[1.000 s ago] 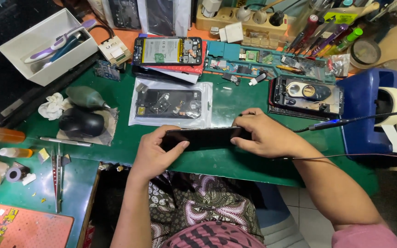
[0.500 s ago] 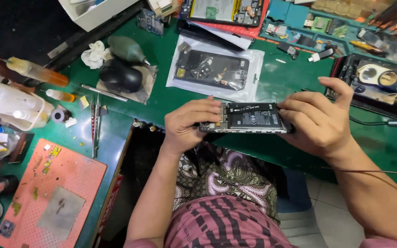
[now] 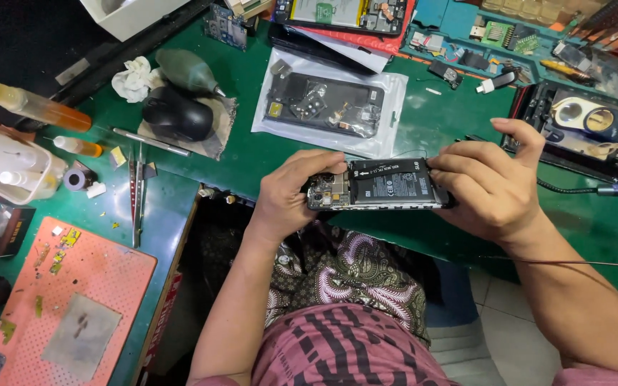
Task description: Reassembling the internal components of a smartphone, including motherboard placement and ribbon cable connection.
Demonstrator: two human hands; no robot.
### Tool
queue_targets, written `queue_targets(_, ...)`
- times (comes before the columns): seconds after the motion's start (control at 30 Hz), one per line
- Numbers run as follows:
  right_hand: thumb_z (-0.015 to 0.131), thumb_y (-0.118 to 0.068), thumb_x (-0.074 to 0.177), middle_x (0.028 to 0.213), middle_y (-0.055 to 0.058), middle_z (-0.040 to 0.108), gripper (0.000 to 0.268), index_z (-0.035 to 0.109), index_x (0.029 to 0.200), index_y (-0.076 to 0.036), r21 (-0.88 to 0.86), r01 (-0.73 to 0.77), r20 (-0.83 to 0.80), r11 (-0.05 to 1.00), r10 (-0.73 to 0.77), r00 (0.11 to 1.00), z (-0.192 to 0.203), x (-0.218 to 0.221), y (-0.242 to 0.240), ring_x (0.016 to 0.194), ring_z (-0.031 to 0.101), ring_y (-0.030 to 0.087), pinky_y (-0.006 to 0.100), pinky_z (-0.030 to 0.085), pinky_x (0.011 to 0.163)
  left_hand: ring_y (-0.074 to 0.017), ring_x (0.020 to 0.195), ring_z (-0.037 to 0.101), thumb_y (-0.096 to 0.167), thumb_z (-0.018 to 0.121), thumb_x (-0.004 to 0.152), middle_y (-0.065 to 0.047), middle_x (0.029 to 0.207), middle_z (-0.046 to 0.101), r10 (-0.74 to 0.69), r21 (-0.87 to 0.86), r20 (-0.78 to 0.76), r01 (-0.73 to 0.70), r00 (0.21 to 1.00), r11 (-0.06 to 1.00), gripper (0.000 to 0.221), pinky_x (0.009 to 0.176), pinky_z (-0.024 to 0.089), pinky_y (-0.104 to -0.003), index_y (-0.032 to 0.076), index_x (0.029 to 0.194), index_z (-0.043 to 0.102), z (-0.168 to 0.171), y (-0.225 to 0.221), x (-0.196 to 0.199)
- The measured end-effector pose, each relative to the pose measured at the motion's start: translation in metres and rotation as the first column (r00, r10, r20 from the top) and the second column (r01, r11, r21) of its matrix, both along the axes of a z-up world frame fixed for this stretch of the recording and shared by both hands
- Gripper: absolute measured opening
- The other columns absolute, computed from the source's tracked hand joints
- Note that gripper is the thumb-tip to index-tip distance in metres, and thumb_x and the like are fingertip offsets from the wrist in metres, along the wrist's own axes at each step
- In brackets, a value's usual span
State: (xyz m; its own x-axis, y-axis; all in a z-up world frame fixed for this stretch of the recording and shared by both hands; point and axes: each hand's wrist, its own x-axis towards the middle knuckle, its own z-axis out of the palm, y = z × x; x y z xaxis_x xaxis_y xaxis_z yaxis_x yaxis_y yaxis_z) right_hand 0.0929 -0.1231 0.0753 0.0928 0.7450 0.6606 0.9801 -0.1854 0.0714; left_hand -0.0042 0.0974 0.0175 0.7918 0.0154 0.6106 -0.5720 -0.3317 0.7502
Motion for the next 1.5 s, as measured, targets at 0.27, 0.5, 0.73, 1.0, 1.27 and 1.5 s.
queue_targets(0.27,0.05,-0.023,0.085,0.078,0.007,0.063,0.026,0.053,0.068,-0.003,-0.043,-0.008,-0.005,0.999,0.007,1.0,0.0,0.0,0.0,0.071,0.06,0.022,0.046,0.028,0.084,-0.0246,0.1,0.052,-0.023,0.058,0.057,-0.009,0.104,0.054,-0.092,0.153,-0.006,0.092,0.996,0.984,0.083,0.093,0.046,-0.036,0.008,0.128,0.03,-0.009,0.006,0.0)
queue_targets(0.5,0.043,-0.03,0.086,0.08,0.007,0.063,0.033,0.054,0.07,-0.003,-0.047,-0.011,-0.03,0.999,0.009,1.0,-0.002,0.001,0.0,0.072,0.059,0.021,0.047,0.028,0.084,-0.0304,0.1,0.053,-0.016,0.057,0.073,-0.012,0.101,0.055,-0.111,0.098,0.072,0.104,0.991,0.99,0.038,0.091,0.045,-0.042,0.002,0.105,0.049,0.002,0.004,0.002)
queue_targets(0.73,0.055,-0.022,0.082,0.068,0.002,0.058,0.022,0.056,0.065,-0.008,0.13,-0.009,-0.002,0.991,0.01,1.0,-0.004,0.001,0.007,0.065,0.056,0.018,0.047,0.034,0.082,-0.0375,0.082,0.059,0.009,0.053,0.08,-0.015,0.086,0.059,-0.035,0.058,0.204,0.023,0.978,0.998,0.012,0.078,0.048,-0.051,0.001,0.085,0.061,0.008,-0.004,0.008)
queue_targets(1.0,0.053,-0.026,0.082,0.068,0.002,0.057,0.023,0.054,0.066,-0.009,0.175,-0.017,-0.034,0.984,0.023,0.999,-0.006,0.003,0.006,0.064,0.056,0.016,0.046,0.036,0.08,-0.0279,0.071,0.063,0.001,0.06,0.071,-0.01,0.075,0.063,0.024,0.012,0.232,-0.027,0.973,1.0,0.008,0.079,0.048,-0.046,0.003,0.077,0.065,-0.005,-0.007,0.011)
queue_targets(1.27,0.05,-0.026,0.083,0.068,0.003,0.055,0.025,0.053,0.068,-0.007,0.122,-0.058,-0.086,0.991,0.068,0.994,-0.009,0.006,0.002,0.064,0.055,0.017,0.045,0.038,0.079,-0.0233,0.068,0.065,0.0,0.059,0.069,-0.006,0.072,0.065,0.05,0.036,0.195,-0.058,0.98,0.998,0.01,0.079,0.047,-0.044,0.006,0.074,0.065,-0.009,-0.006,0.012)
queue_targets(1.5,0.059,-0.018,0.072,0.062,0.001,0.053,0.016,0.051,0.063,-0.009,0.018,-0.019,-0.143,1.0,0.021,0.99,-0.022,0.012,-0.001,0.062,0.055,0.017,0.043,0.039,0.079,-0.0224,0.065,0.065,0.004,0.069,0.063,-0.005,0.068,0.065,0.081,0.044,0.015,-0.082,0.997,0.996,0.01,0.083,0.045,-0.04,0.007,0.072,0.064,-0.001,-0.008,0.015)
